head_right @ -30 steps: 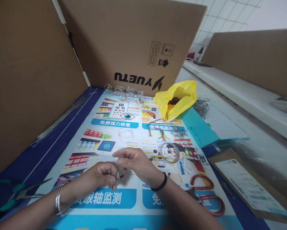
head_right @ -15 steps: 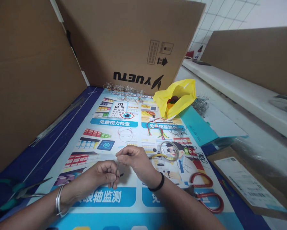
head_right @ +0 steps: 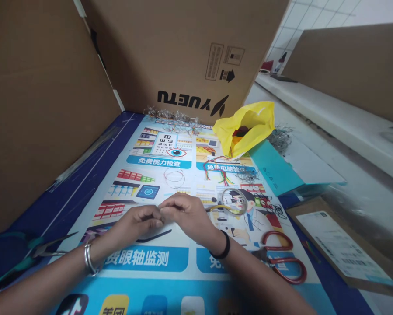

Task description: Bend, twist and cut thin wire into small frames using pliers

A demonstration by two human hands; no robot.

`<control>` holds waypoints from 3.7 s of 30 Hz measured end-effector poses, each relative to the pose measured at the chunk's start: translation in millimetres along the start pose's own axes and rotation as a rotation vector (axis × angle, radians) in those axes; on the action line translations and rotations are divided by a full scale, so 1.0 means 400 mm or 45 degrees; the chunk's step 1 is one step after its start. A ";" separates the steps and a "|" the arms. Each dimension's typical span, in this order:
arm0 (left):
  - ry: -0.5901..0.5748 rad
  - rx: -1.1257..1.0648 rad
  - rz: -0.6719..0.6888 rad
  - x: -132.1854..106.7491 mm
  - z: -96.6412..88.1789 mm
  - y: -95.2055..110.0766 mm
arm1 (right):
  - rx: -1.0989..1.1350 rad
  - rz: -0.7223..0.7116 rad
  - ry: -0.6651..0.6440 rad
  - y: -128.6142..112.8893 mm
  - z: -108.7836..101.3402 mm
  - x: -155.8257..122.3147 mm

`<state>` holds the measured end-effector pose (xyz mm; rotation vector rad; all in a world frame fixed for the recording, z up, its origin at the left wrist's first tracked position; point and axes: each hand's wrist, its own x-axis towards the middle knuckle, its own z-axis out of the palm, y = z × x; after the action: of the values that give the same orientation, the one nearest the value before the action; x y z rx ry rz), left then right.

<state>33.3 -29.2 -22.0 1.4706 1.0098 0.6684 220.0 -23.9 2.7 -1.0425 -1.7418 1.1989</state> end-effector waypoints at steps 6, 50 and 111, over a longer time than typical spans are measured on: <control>-0.077 0.239 0.124 0.007 -0.022 0.000 | -0.323 -0.252 -0.027 -0.001 0.014 -0.004; 0.001 0.073 -0.225 -0.023 0.028 -0.010 | -1.463 -0.045 0.052 0.013 -0.261 -0.274; -0.738 0.124 0.069 0.166 0.419 0.272 | -0.555 0.172 0.177 -0.021 -0.372 -0.457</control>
<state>231.3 -46.9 47.2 1.6485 0.5581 0.2022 421.6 -144.5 25.1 -1.4807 -1.8893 0.8147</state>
